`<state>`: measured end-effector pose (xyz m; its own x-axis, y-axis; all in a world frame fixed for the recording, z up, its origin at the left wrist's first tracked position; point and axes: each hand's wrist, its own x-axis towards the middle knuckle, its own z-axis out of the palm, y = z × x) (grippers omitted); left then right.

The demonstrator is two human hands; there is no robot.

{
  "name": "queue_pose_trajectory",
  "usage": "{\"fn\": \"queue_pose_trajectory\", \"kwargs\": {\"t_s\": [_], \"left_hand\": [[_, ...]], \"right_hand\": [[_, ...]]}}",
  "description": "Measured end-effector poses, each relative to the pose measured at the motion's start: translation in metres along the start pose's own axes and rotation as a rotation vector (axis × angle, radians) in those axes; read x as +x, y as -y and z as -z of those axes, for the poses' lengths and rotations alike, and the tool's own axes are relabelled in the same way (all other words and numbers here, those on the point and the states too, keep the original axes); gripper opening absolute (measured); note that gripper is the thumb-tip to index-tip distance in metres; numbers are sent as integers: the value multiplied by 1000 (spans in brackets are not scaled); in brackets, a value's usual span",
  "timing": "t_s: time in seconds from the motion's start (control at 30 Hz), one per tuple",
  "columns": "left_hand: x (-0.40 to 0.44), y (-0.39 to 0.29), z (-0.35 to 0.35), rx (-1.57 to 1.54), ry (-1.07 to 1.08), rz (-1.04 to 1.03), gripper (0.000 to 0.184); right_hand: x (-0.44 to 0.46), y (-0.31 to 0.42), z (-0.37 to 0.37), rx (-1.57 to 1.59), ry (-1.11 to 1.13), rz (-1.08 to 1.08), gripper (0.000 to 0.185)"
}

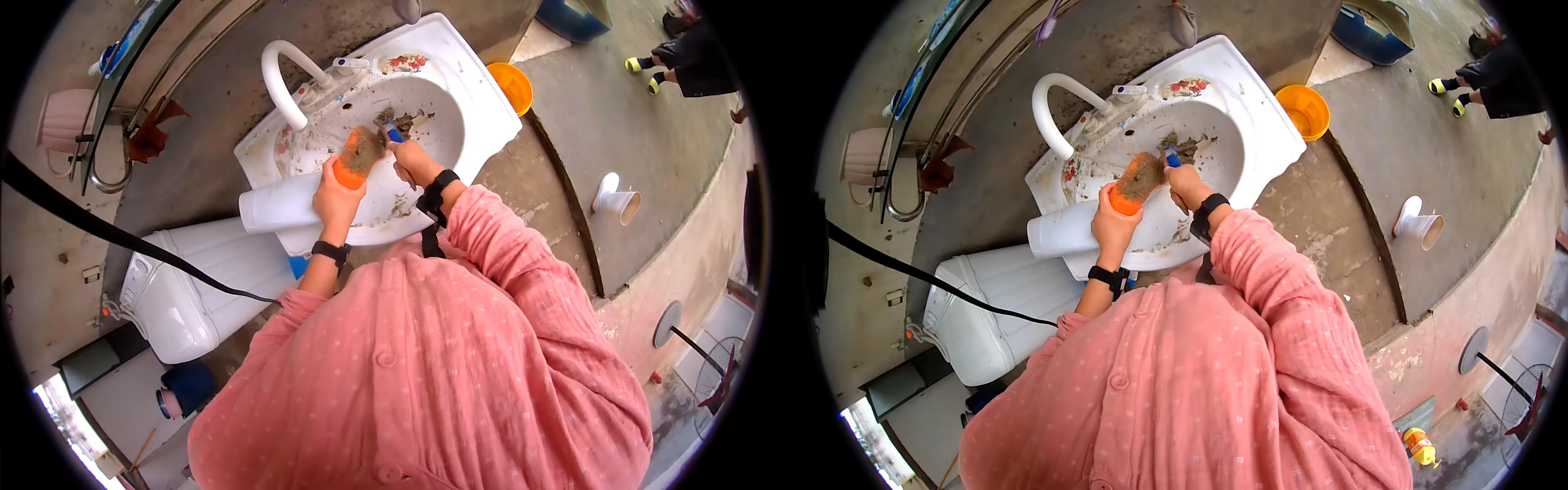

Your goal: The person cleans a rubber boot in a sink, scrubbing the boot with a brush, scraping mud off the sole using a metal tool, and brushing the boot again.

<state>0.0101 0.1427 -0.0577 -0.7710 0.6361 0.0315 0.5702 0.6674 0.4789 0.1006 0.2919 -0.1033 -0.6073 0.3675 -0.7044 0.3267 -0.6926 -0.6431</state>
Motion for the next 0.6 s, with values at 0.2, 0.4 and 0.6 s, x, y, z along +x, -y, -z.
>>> {"fn": "queue_pose_trajectory", "kwargs": {"t_s": [0.2,0.4,0.6], "left_hand": [[-2,2,0,2,-22,-61,64],[12,-3,7,79,-8,-136,66],[14,-2,23,53,45,-94,65]], "right_hand": [[-32,1,26,-589,-183,202,25],[-38,10,52,-1183,-194,232,36],[-7,-1,24,-463,85,-79,23]]}}
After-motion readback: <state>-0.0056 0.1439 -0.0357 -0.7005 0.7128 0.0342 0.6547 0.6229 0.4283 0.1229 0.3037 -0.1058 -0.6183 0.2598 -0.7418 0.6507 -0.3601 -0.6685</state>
